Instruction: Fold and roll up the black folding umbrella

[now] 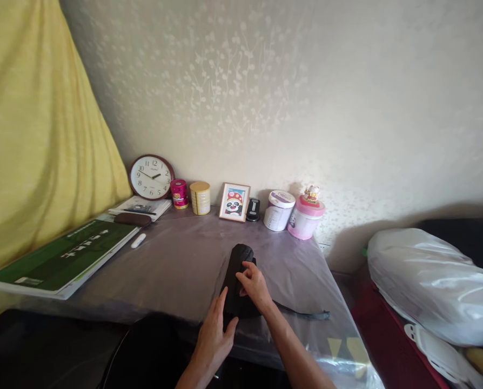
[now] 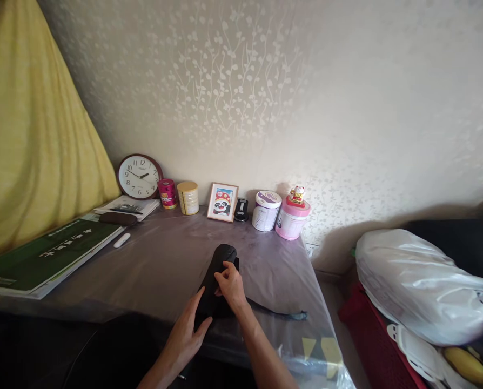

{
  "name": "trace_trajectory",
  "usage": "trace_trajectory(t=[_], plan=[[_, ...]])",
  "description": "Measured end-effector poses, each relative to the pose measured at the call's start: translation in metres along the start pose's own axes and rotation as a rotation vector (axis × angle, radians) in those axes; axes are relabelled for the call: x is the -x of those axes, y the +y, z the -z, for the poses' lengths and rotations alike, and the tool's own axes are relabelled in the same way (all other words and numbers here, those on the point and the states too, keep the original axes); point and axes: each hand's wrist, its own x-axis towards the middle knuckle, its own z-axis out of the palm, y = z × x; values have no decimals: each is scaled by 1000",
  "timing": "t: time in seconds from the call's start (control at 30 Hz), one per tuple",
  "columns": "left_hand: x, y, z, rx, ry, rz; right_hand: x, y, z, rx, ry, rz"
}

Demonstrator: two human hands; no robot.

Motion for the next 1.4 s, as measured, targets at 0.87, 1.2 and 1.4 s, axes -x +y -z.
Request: trace_trajectory(t=[0.87,1.2,1.4], plan=[[3,2,-6,-92,-28,-32,-20,28,23,-204,230,-118],[2,2,-7,-118,-24,-7,-31,38,21,-141,192,-170],[2,4,-6,-124,-40,2,-35,43,21,-5,143,-151]])
